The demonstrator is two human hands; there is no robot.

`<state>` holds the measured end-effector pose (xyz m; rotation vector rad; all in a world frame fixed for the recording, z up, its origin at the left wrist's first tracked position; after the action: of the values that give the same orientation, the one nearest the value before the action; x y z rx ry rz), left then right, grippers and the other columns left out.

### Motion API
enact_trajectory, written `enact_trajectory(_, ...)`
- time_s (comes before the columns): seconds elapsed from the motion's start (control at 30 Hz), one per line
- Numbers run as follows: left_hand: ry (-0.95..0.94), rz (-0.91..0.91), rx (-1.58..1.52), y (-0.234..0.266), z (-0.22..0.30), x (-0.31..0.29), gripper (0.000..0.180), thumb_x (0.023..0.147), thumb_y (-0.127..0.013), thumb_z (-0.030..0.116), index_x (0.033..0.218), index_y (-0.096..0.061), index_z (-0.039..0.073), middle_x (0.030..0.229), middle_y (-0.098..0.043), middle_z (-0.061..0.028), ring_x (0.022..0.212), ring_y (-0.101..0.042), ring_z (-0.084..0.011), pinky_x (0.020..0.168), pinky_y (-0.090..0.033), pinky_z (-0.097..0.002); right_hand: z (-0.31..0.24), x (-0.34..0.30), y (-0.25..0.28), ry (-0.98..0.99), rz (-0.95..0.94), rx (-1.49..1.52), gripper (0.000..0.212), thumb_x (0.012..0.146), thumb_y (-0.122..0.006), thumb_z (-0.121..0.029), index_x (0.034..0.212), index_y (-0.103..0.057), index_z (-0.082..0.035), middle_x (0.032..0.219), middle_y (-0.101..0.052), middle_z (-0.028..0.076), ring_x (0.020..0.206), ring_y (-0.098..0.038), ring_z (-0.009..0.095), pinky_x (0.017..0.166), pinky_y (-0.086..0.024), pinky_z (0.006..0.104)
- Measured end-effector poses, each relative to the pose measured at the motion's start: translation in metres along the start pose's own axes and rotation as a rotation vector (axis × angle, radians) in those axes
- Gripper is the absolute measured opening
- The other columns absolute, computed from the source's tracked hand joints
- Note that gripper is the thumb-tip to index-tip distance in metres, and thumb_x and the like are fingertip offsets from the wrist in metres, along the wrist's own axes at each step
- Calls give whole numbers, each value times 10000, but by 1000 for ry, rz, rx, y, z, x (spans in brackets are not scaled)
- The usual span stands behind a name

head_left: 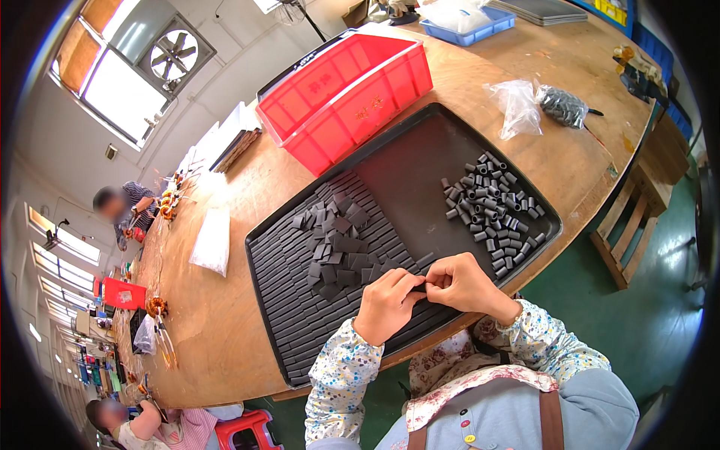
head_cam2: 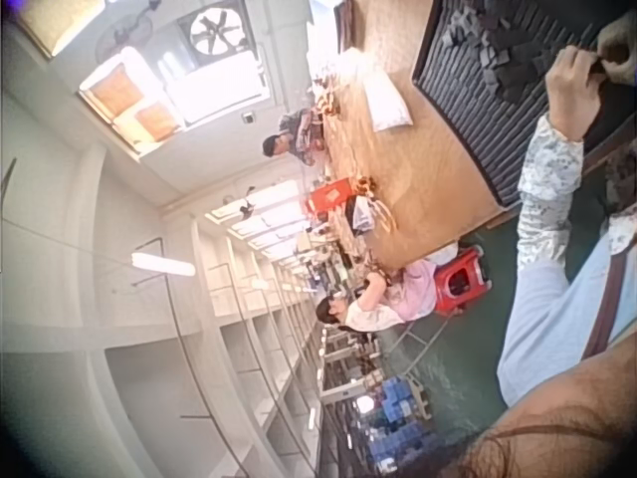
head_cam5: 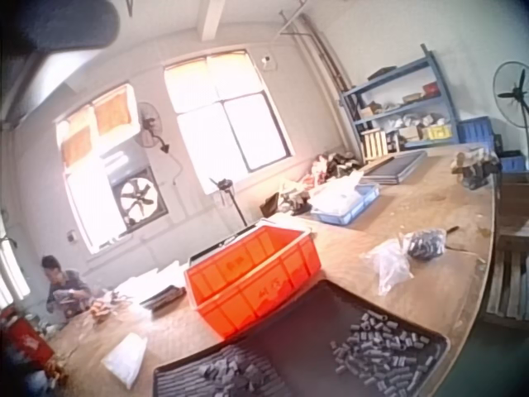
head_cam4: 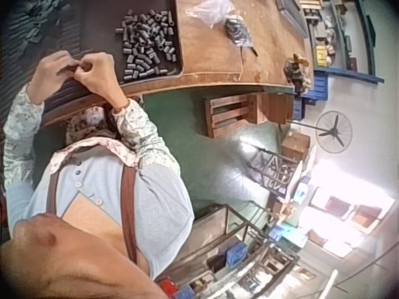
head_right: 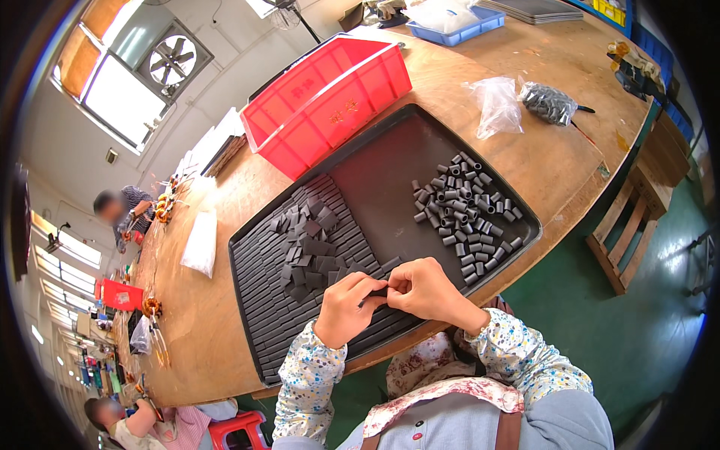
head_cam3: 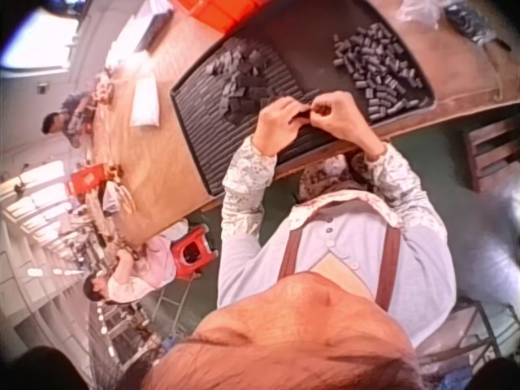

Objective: The person sorts and assembles small black industrial components by hand, placing them onto a tray.

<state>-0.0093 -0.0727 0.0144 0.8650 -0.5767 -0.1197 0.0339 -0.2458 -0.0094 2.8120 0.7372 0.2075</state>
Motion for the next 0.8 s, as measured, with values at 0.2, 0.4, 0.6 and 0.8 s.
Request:
enact_trajectory(0.2,-11,-22,-9,-2,-4,-2,223,688,-755,-31,890,-667,-2,828,-662,-109,696,-649,-267,608,-529,-326,0,1,1,23,-16,-50,88,722,-683,-57,744,-677,28,600,-637,99,537,-600,119,539,-478,273)
enact_trajectory(0.4,7,41,-42,-1,-4,0,188,756,-730,-17,934,-670,-9,828,-660,-119,708,-652,-279,622,-534,-329,5,1,0,-34,50,98,113,783,-676,-65,749,-667,43,601,-639,63,543,-573,74,534,-467,244)
enact_trajectory(0.6,205,-86,-366,3,-2,-1,151,831,-708,14,971,-669,-28,813,-681,-125,655,-669,-189,601,-530,-270,4,2,2,44,117,492,158,895,-690,-69,1009,-607,3,854,-626,-10,735,-585,29,641,-494,192)
enact_trajectory(0.8,474,-154,-819,-5,-15,-9,185,900,-675,58,1038,-652,-63,856,-690,-76,713,-667,-113,670,-560,-251,-1,-4,3,273,24,579,232,875,-677,6,1083,-573,0,951,-616,37,890,-617,104,769,-536,259)
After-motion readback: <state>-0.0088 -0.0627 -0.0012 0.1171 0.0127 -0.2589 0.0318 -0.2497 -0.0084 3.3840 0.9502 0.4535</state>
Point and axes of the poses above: each hand's wrist, its own x-axis towards the middle knuckle, its own y-axis out of the back of the hand, z = x × y, the point moved 1 cm from there along x, towards the middle knuckle
